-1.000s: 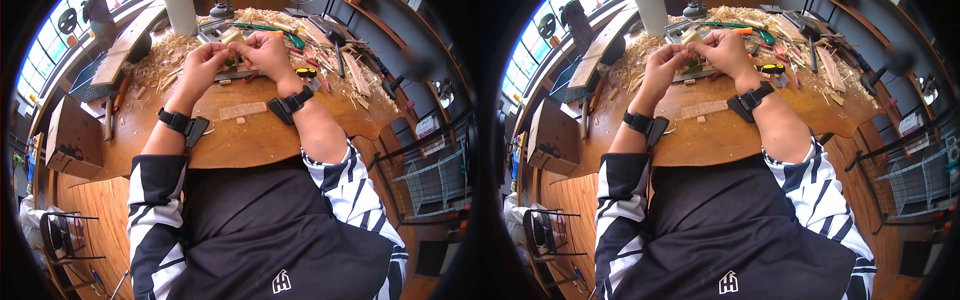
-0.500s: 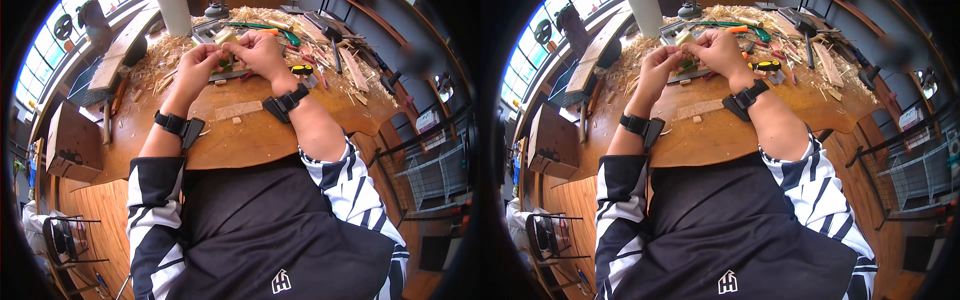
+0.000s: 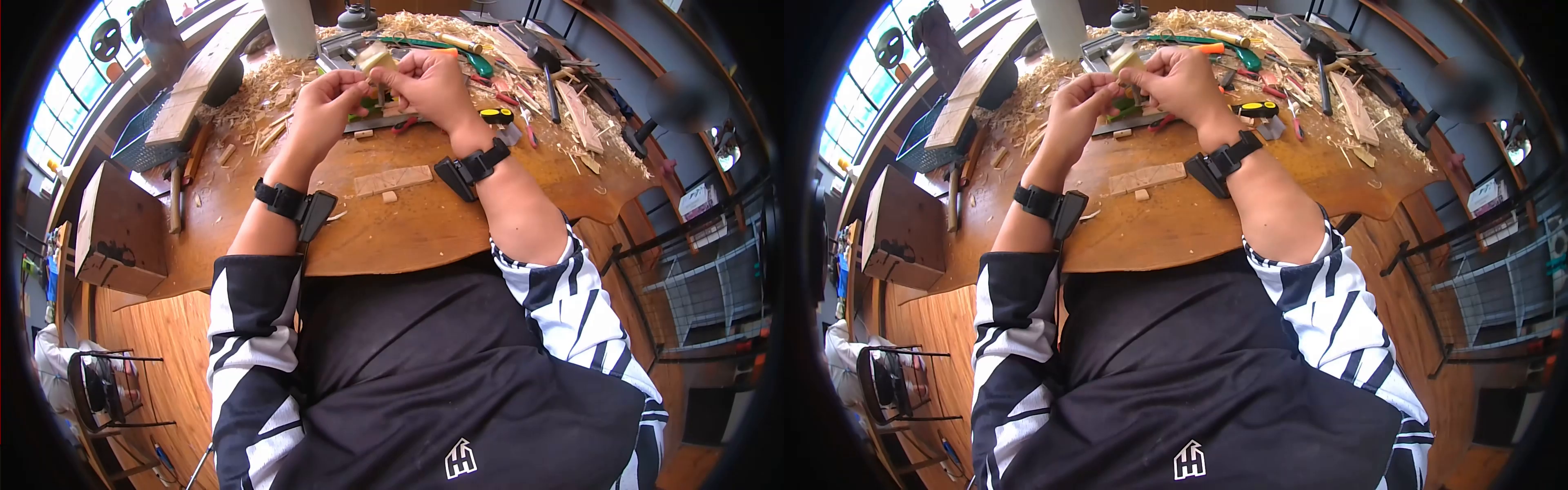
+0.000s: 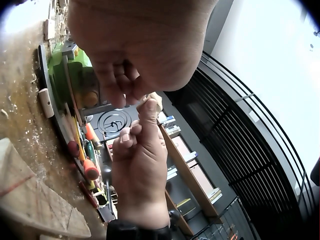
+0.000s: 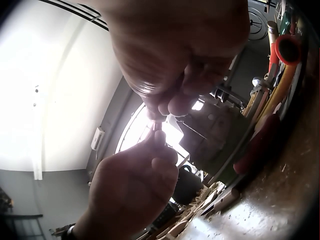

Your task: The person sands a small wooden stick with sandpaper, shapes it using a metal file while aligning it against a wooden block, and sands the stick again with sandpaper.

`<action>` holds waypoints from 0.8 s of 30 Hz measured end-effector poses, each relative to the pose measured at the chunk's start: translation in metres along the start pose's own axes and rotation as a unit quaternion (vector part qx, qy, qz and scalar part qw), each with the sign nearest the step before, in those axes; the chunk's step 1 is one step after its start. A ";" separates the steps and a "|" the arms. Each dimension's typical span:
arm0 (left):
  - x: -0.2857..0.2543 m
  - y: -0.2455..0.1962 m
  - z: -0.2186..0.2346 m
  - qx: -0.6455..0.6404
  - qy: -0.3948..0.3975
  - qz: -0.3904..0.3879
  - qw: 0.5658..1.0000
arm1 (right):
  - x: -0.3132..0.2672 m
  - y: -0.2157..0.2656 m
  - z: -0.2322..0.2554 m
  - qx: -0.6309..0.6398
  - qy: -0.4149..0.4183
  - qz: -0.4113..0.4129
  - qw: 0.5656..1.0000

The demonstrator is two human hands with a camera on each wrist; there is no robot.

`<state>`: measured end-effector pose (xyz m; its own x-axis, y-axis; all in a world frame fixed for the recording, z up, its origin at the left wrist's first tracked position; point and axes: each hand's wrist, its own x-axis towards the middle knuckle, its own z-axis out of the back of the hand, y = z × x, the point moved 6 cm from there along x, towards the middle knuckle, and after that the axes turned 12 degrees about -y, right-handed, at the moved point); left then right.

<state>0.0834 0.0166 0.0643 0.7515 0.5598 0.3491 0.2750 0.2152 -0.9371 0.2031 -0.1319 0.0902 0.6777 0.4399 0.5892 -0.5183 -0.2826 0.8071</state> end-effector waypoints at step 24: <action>0.000 -0.001 0.000 0.023 -0.001 -0.002 1.000 | -0.001 0.007 -0.001 -0.003 0.009 -0.011 1.000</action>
<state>0.0835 0.0166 0.0657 0.7489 0.5604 0.3536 0.2512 0.2537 -0.9341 0.1986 -0.1334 0.0957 0.6796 0.4611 0.5706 -0.5062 -0.2682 0.8196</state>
